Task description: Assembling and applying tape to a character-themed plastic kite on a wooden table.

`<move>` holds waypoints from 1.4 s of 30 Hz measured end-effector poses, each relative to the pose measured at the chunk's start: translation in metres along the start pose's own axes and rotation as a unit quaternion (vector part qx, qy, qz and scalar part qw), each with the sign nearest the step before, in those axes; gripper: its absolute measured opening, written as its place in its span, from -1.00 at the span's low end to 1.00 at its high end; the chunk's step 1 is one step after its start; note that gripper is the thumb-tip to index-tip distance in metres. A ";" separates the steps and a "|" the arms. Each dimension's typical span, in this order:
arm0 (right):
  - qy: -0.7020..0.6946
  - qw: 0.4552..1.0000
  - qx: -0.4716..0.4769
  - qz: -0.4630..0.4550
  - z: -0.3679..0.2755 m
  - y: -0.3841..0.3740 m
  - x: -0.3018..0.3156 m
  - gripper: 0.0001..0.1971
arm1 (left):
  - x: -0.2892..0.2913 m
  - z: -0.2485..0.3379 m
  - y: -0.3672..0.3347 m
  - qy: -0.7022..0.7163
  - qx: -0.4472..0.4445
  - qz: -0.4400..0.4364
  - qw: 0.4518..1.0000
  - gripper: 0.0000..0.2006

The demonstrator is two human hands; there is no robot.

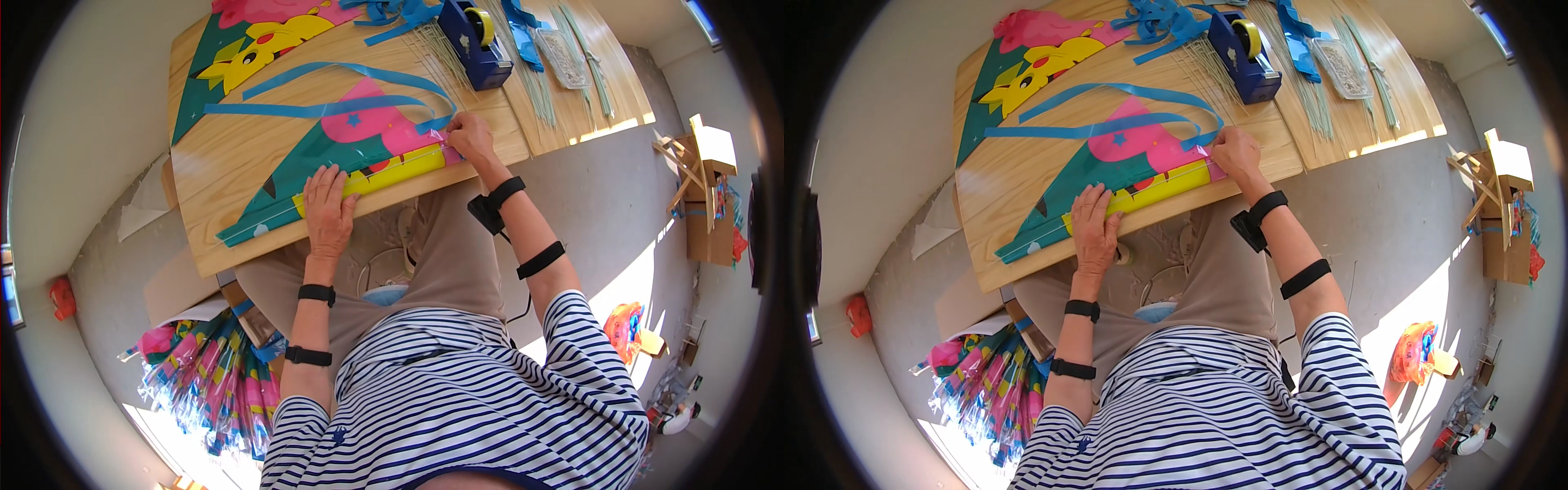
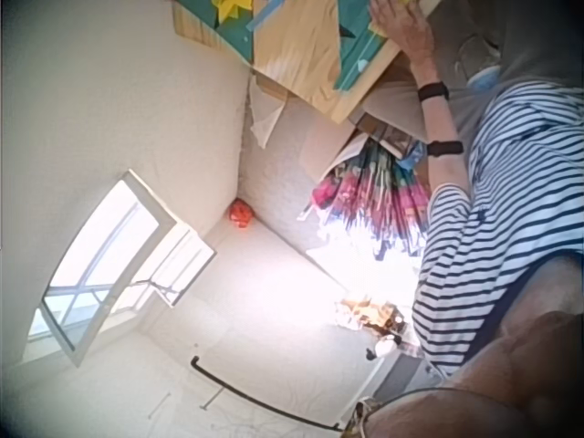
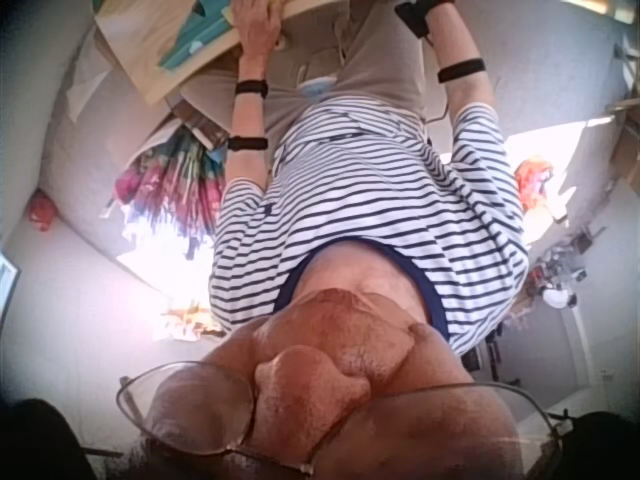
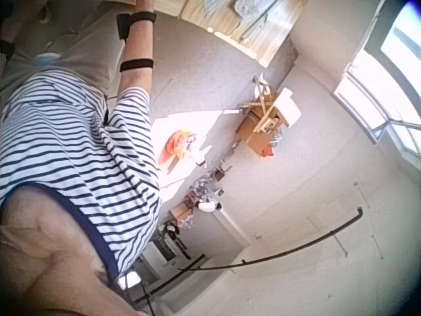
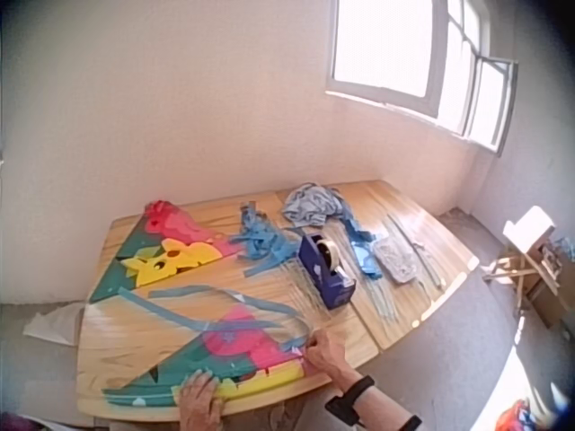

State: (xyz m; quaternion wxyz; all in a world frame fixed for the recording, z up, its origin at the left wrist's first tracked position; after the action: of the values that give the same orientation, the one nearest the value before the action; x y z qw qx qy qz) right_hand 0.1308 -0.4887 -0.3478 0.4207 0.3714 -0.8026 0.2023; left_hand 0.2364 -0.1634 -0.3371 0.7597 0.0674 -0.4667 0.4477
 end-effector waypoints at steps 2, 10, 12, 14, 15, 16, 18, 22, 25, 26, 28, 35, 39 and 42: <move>0.000 1.000 0.005 0.003 0.001 0.000 -0.001 -0.83 | 0.000 0.000 0.000 -0.002 0.001 0.002 1.000 -0.57; -0.184 0.982 0.027 -0.032 0.013 0.001 0.007 -0.83 | -0.003 0.001 0.000 -0.010 -0.003 0.020 1.000 -0.59; -0.217 0.975 0.008 -0.041 -0.001 0.004 0.018 -0.82 | -0.002 0.000 0.001 -0.014 -0.001 0.020 1.000 -0.60; -0.159 0.987 0.005 -0.039 -0.009 0.006 0.020 -0.81 | -0.001 0.001 0.001 -0.015 -0.001 0.021 1.000 -0.59; -0.129 0.991 0.004 -0.037 -0.012 0.006 0.020 -0.80 | -0.002 0.002 0.001 -0.013 -0.002 0.022 1.000 -0.59; -0.090 0.996 0.022 -0.008 -0.011 0.006 0.015 -0.81 | -0.002 0.002 0.001 -0.012 -0.003 0.024 1.000 -0.58; -0.008 0.997 0.058 0.050 -0.005 0.006 0.005 -0.81 | -0.004 0.005 0.000 -0.013 0.002 0.017 1.000 -0.57; -0.021 1.000 0.022 0.000 0.002 0.002 0.004 -0.64 | -0.003 0.006 0.000 -0.031 0.000 0.020 0.999 -0.55; 0.047 0.998 -0.004 0.036 -0.025 0.006 0.016 -0.43 | -0.001 0.006 0.000 -0.036 0.008 0.024 0.999 -0.56; 0.097 0.991 0.015 0.089 -0.044 0.013 0.020 -0.35 | -0.001 0.006 0.000 -0.034 0.008 0.025 0.999 -0.56; 0.166 0.976 0.023 0.140 -0.063 0.016 0.016 -0.23 | -0.002 0.006 0.000 -0.030 0.007 0.026 0.999 -0.56; 0.180 0.962 -0.010 0.203 -0.045 -0.015 -0.008 -0.40 | -0.003 0.006 0.000 -0.033 0.008 0.025 0.999 -0.56; 0.147 0.961 -0.025 0.235 -0.028 -0.028 -0.003 -0.56 | -0.003 0.005 0.000 -0.036 0.010 0.025 0.999 -0.56; 0.026 0.970 -0.049 0.238 -0.012 -0.039 0.008 -0.76 | -0.003 0.006 0.001 -0.031 0.011 0.027 0.999 -0.56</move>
State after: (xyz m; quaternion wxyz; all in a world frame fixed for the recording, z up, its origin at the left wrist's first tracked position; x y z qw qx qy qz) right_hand 0.1640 -0.5096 -0.3336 0.3989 0.1433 -0.8656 0.2665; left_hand 0.2314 -0.1678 -0.3358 0.7318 0.0771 -0.4866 0.4710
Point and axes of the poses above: each hand's wrist, its own y-axis away from the middle knuckle, its own x-axis out of the back of the hand, z = x × y, the point moved 4 cm from there along -y, towards the middle knuckle, and after that the axes turned 13 degrees about x, right-handed, at the moved point
